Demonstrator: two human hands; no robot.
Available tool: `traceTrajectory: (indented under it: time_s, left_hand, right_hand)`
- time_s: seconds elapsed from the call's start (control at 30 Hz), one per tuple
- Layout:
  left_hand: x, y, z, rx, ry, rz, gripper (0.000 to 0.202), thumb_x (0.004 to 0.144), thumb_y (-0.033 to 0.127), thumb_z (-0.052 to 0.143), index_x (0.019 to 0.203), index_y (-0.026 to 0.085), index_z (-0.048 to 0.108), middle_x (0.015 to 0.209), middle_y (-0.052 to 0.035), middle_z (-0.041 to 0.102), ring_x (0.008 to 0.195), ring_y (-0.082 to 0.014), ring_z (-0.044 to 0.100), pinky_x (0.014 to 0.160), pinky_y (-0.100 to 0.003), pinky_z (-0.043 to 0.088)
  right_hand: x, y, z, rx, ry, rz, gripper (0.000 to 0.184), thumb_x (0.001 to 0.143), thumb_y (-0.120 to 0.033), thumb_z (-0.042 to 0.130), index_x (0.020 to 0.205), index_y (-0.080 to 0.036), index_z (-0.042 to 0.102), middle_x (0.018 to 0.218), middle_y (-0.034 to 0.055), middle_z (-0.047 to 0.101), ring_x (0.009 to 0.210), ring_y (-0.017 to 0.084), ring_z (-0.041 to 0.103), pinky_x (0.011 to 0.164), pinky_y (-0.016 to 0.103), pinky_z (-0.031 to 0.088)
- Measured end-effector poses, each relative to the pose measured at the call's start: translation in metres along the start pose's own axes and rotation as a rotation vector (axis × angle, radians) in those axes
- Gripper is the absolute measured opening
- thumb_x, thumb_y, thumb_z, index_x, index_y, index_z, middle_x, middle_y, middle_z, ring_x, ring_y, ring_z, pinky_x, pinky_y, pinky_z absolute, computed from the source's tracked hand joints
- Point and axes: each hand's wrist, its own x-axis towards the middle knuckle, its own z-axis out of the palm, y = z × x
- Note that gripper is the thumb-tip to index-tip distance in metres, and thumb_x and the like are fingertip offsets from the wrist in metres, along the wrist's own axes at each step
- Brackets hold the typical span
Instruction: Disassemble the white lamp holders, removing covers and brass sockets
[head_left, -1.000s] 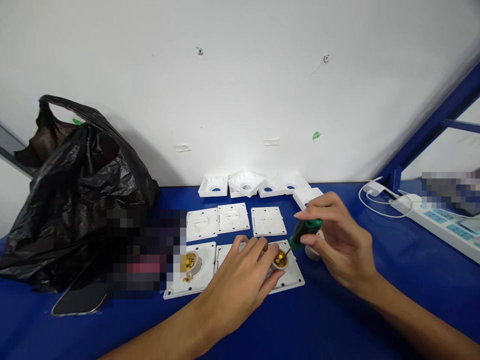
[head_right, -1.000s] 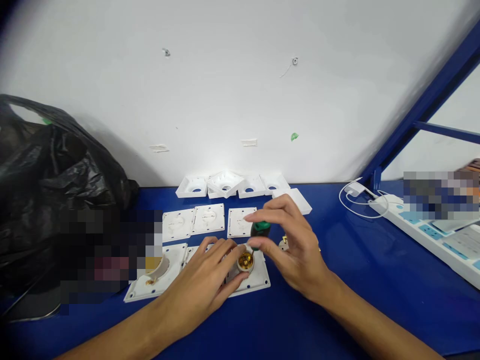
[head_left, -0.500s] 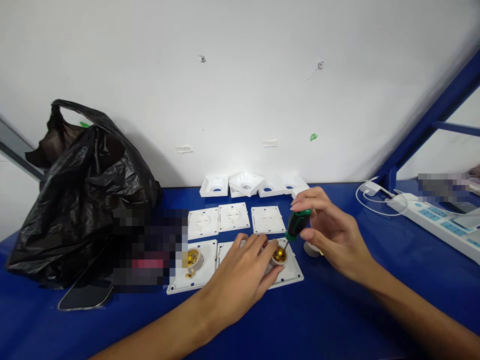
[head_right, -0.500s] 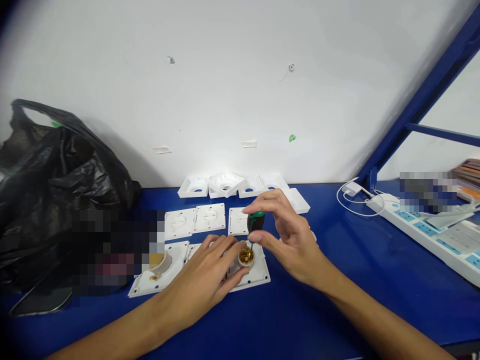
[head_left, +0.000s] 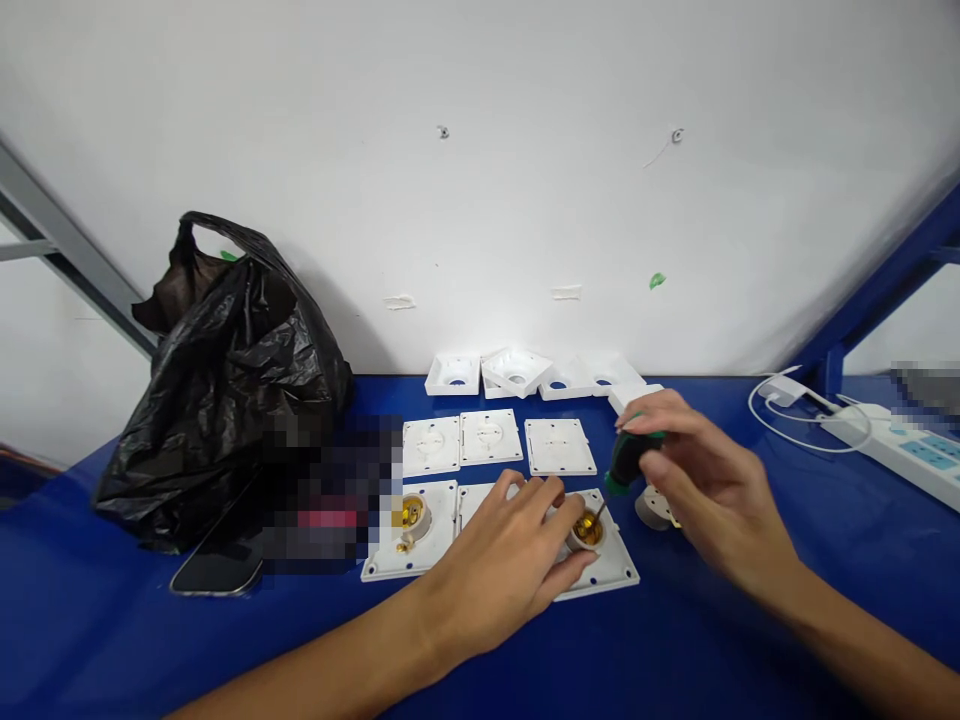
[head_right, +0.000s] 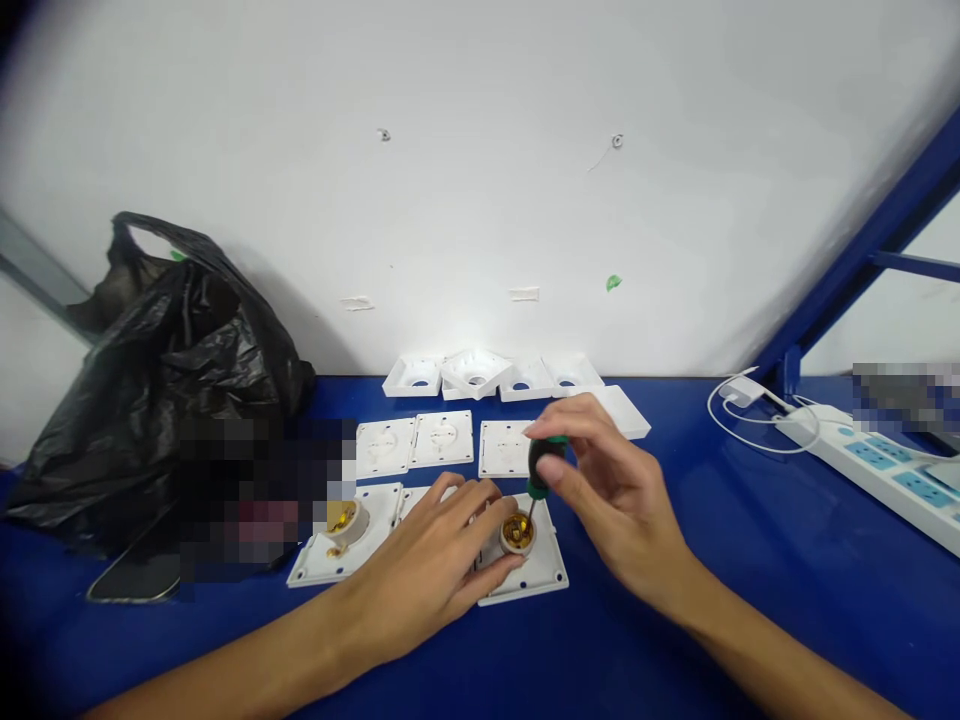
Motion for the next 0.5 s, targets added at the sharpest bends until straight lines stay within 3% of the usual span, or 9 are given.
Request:
traceTrajectory:
  time_s: [0.13, 0.27, 0.37, 0.5]
  left_hand:
    - [-0.001, 0.001, -0.001, -0.03, -0.022, 0.034, 0.025, 0.105, 0.04, 0.059, 0.118, 0.017, 0.059, 0.105, -0.0056, 0.064, 0.094, -0.0252, 0.061, 0.093, -0.042, 0.048]
    - [-0.003, 0.001, 0.001, -0.047, -0.031, 0.083, 0.028, 0.104, 0.04, 0.062, 0.119, 0.017, 0.058, 0.104, -0.0047, 0.065, 0.092, -0.0241, 0.064, 0.097, -0.044, 0.049]
    - [-0.004, 0.0, 0.003, -0.036, -0.035, 0.121, 0.029, 0.104, 0.043, 0.06, 0.118, 0.017, 0.058, 0.104, -0.0052, 0.066, 0.093, -0.0244, 0.066, 0.1, -0.045, 0.049]
    - [-0.004, -0.001, 0.002, -0.057, -0.042, 0.144, 0.028, 0.105, 0.041, 0.058, 0.119, 0.017, 0.057, 0.11, -0.0071, 0.068, 0.098, -0.025, 0.068, 0.104, -0.046, 0.048]
  right_hand:
    - [-0.007, 0.0, 0.003, -0.097, 0.02, -0.04, 0.033, 0.107, -0.018, 0.051, 0.132, -0.033, 0.067, 0.122, 0.0061, 0.067, 0.12, 0.022, 0.061, 0.098, 0.038, 0.052]
    - [-0.014, 0.002, 0.009, -0.122, 0.133, -0.096, 0.033, 0.102, -0.016, 0.061, 0.129, -0.033, 0.068, 0.118, 0.006, 0.064, 0.114, 0.023, 0.06, 0.091, 0.037, 0.054]
    - [-0.019, 0.005, 0.013, -0.081, 0.072, -0.058, 0.043, 0.104, -0.012, 0.052, 0.142, -0.032, 0.06, 0.127, 0.0076, 0.064, 0.116, 0.023, 0.061, 0.095, 0.04, 0.054]
    - [-0.023, 0.008, 0.013, -0.068, 0.054, -0.142, 0.053, 0.097, -0.01, 0.064, 0.143, -0.034, 0.057, 0.119, 0.0052, 0.063, 0.108, 0.023, 0.06, 0.089, 0.041, 0.055]
